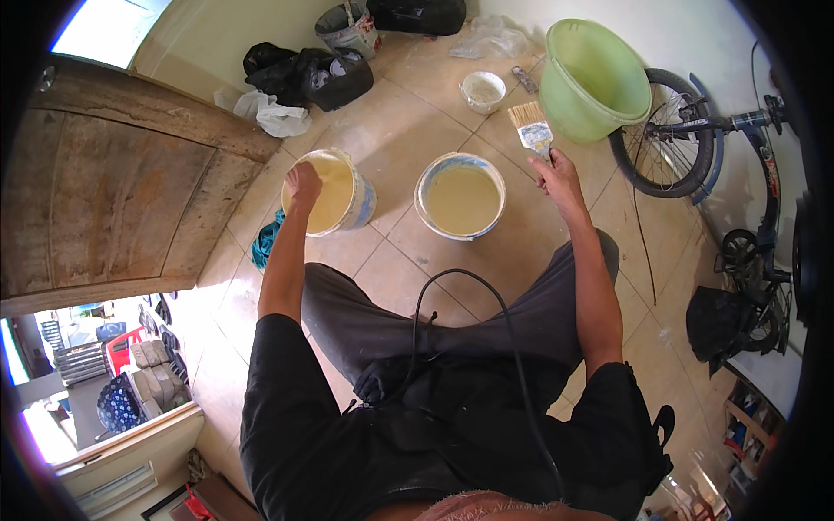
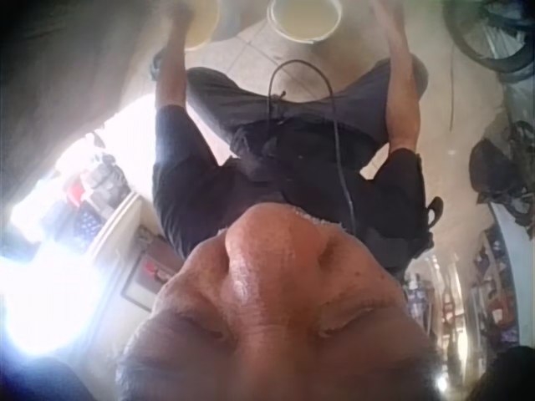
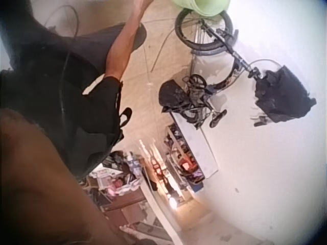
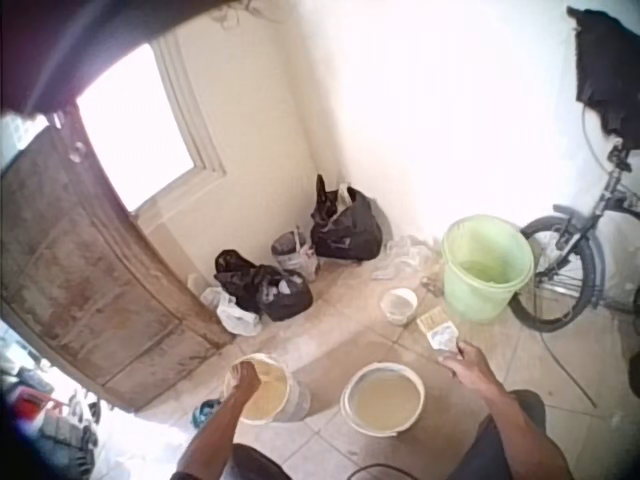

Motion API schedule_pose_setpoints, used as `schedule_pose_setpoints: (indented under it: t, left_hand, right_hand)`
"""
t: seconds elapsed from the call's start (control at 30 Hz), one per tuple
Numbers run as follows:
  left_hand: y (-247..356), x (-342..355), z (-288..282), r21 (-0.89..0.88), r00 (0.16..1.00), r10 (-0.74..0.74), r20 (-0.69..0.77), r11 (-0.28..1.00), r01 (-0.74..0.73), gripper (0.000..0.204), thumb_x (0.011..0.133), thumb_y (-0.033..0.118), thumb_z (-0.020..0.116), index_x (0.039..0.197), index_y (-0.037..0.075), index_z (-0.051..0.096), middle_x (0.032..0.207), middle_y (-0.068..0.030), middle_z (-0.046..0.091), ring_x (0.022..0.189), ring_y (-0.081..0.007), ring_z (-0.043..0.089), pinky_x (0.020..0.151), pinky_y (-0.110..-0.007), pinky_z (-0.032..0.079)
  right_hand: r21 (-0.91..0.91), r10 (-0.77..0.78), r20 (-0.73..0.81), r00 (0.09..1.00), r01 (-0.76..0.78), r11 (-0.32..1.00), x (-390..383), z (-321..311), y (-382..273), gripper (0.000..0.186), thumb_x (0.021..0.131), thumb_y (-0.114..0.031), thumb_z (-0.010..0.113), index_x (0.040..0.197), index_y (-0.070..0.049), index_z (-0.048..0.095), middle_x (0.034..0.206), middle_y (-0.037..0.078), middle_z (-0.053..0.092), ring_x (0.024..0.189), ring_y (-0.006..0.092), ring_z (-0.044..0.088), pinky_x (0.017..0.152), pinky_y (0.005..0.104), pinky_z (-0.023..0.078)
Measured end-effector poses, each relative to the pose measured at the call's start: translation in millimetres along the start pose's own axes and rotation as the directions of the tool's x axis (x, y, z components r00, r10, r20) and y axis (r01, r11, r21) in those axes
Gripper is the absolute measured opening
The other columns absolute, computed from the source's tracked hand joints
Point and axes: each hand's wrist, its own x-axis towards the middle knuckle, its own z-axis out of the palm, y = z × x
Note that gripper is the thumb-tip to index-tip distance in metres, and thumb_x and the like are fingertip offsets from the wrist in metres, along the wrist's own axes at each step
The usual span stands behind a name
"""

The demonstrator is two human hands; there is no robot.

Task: The person mixes paint in two buckets on the floor using a paintbrush and by hand.

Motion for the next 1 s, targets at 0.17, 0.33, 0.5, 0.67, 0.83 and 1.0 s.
schedule_pose_setpoints:
  t: [0.17, 0.33, 0.5, 0.67, 0.83, 1.0]
  left_hand:
    - [-38.7, -38.1, -3.7, 0.078, 0.998, 0.006, 0.069, 0.997, -0.011, 0.016, 0.073, 0.013, 0.065, 0.082, 0.003, 0.071, 0.085, -0.0190, 0.070, 0.083, -0.0342, 0.068, 0.074, -0.041, 0.054]
    - [-48.2, -49.8, -15.6, -0.083, 0.912, 0.163, 0.377, 0.986, -0.143, 0.023, 0.065, 0.021, 0.075, 0.081, 0.006, 0.072, 0.081, -0.0182, 0.069, 0.076, -0.0343, 0.068, 0.069, -0.043, 0.054]
    - [7.8, -26.2, -26.5, -0.214, 0.905, 0.196, 0.377, 0.969, -0.121, 0.025, 0.070, 0.024, 0.071, 0.088, 0.007, 0.072, 0.088, -0.0191, 0.069, 0.083, -0.0344, 0.068, 0.075, -0.044, 0.053]
    - [-14.9, -11.7, 18.1, 0.087, 0.923, 0.121, -0.367, 0.992, -0.095, 0.021, 0.074, 0.020, 0.066, 0.088, 0.005, 0.070, 0.093, -0.0175, 0.069, 0.093, -0.0351, 0.065, 0.078, -0.044, 0.051]
    - [-22.0, -10.3, -0.3, 0.048, 0.992, -0.079, 0.100, 0.996, 0.075, 0.020, 0.074, 0.015, 0.063, 0.089, 0.004, 0.070, 0.097, -0.0182, 0.069, 0.097, -0.0363, 0.065, 0.079, -0.041, 0.052]
    - [-37.2, -46.7, -20.2, 0.036, 0.935, 0.046, 0.353, 0.997, -0.062, 0.021, 0.071, 0.015, 0.065, 0.087, 0.002, 0.070, 0.095, -0.0216, 0.068, 0.093, -0.0381, 0.066, 0.079, -0.044, 0.053]
  right_hand:
    - [0.034, 0.001, -0.007, 1.000, -0.001, 0.999, -6.6, 0.2, -6.8, 0.034, 0.081, -0.034, 0.069, 0.096, -0.006, 0.059, 0.069, -0.002, 0.055, 0.056, 0.0059, 0.049, 0.048, 0.0229, 0.038]
    - [0.011, -0.004, 0.013, 1.000, 0.004, 1.000, -6.4, -1.0, -4.8, 0.033, 0.081, -0.034, 0.069, 0.096, -0.006, 0.059, 0.069, -0.003, 0.054, 0.056, 0.0059, 0.048, 0.048, 0.0229, 0.037]
    - [0.016, -0.010, -0.011, 1.000, 0.010, 1.000, -5.6, -3.7, -2.3, 0.032, 0.082, -0.033, 0.069, 0.097, -0.006, 0.059, 0.067, -0.003, 0.052, 0.055, 0.0056, 0.048, 0.048, 0.0228, 0.037]
    - [0.035, -0.030, 0.034, 0.999, 0.029, 0.999, -4.2, 11.8, -10.4, 0.033, 0.082, -0.033, 0.070, 0.097, -0.006, 0.059, 0.066, -0.003, 0.053, 0.054, 0.0053, 0.047, 0.047, 0.0222, 0.036]
    - [0.022, -0.025, 0.012, 1.000, 0.024, 0.999, -5.5, 2.2, -4.0, 0.032, 0.082, -0.032, 0.070, 0.097, -0.006, 0.058, 0.067, -0.003, 0.053, 0.054, 0.0053, 0.047, 0.046, 0.0220, 0.035]
    - [0.049, -0.028, 0.021, 0.999, 0.027, 0.998, -7.5, 3.0, -4.7, 0.031, 0.082, -0.032, 0.069, 0.096, -0.006, 0.058, 0.070, -0.003, 0.054, 0.055, 0.0053, 0.047, 0.047, 0.0219, 0.036]
